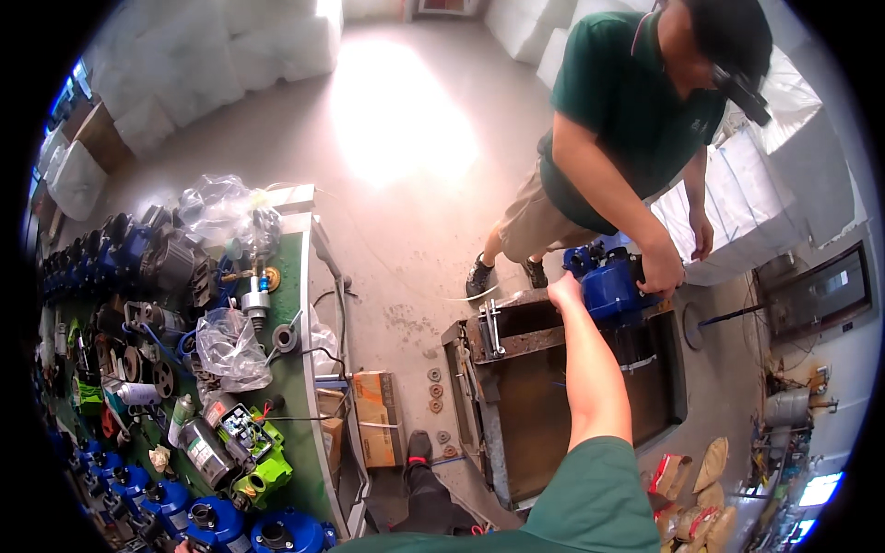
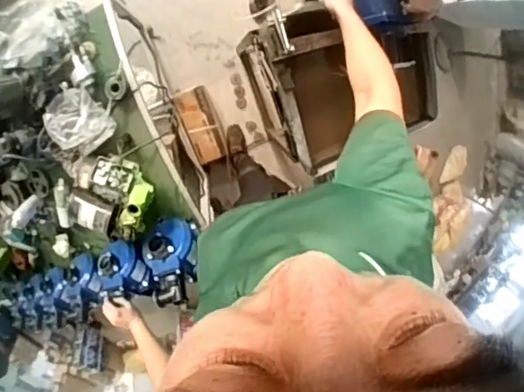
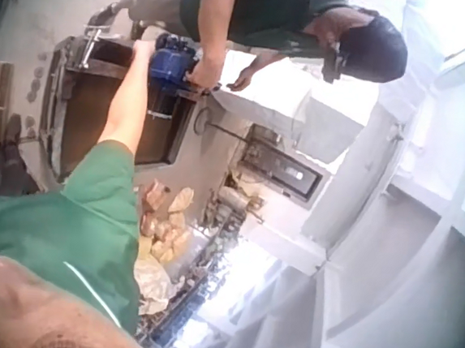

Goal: The person handles water pump components on a workbench, positions a pump housing, and fastens screws into it using a pneumatic screwdriver.

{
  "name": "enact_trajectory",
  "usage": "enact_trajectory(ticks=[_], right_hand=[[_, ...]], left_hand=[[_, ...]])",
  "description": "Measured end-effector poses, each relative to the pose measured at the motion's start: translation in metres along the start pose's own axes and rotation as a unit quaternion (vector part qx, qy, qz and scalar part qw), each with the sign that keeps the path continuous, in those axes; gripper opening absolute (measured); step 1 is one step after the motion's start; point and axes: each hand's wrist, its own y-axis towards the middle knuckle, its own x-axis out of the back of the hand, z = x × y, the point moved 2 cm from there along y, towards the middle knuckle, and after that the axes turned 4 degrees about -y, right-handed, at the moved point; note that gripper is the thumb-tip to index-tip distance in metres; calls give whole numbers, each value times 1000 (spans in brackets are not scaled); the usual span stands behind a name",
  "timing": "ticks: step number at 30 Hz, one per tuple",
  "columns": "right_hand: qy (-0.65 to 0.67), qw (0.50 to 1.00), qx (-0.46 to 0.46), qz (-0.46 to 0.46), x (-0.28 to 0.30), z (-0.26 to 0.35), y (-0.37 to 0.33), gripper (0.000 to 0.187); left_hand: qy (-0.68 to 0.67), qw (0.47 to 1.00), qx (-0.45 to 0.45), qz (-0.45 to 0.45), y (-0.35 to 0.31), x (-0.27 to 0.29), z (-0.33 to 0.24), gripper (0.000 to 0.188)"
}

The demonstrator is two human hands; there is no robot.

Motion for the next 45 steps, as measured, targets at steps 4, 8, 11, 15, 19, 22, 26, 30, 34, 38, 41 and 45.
enact_trajectory(ticks=[4, 8, 11, 15, 19, 22, 26, 30, 34, 38, 41, 45], right_hand=[[-93, 994, -27, -57, -14, -29, 51, 67], [-94, 993, -59, -48, -19, -13, 68, 65], [2, 994, -105, -9, -31, 1, 77, 83], [-77, 990, -1, -116, -7, -70, 164, 67], [-9, 991, 70, -114, -36, -54, 132, 40], [35, 992, 85, -82, -25, -63, 116, 36], [67, 995, 72, 8, -36, -37, 73, 51], [78, 994, 77, -24, -27, -46, 67, 57], [120, 986, 95, -66, -26, -50, 45, 53], [189, 974, 114, -58, -27, -44, 23, 45], [246, 962, 111, -36, -27, -40, 9, 39], [279, 952, 116, -46, -23, -38, -5, 36]], left_hand=[[-2, 1000, -11, 1, 6, -8, 2, 29], [13, 1000, -3, 15, 6, -2, 0, 30], [17, 1000, 0, 19, 1, 7, 0, 31], [-57, 998, -1, 12, 22, -30, -7, 29], [-94, 995, 17, 18, 7, -12, 1, 35], [-96, 995, 13, 3, 11, -16, 1, 30], [-75, 997, 24, -10, 5, 6, -5, 23], [-83, 996, 28, -16, 4, 2, -3, 21], [-84, 996, 27, -30, 3, 4, -2, 19], [-87, 995, 25, -43, 3, 3, 1, 17], [-91, 994, 16, -63, -1, 5, 0, 16], [-100, 992, 15, -71, -2, 3, 1, 16]])
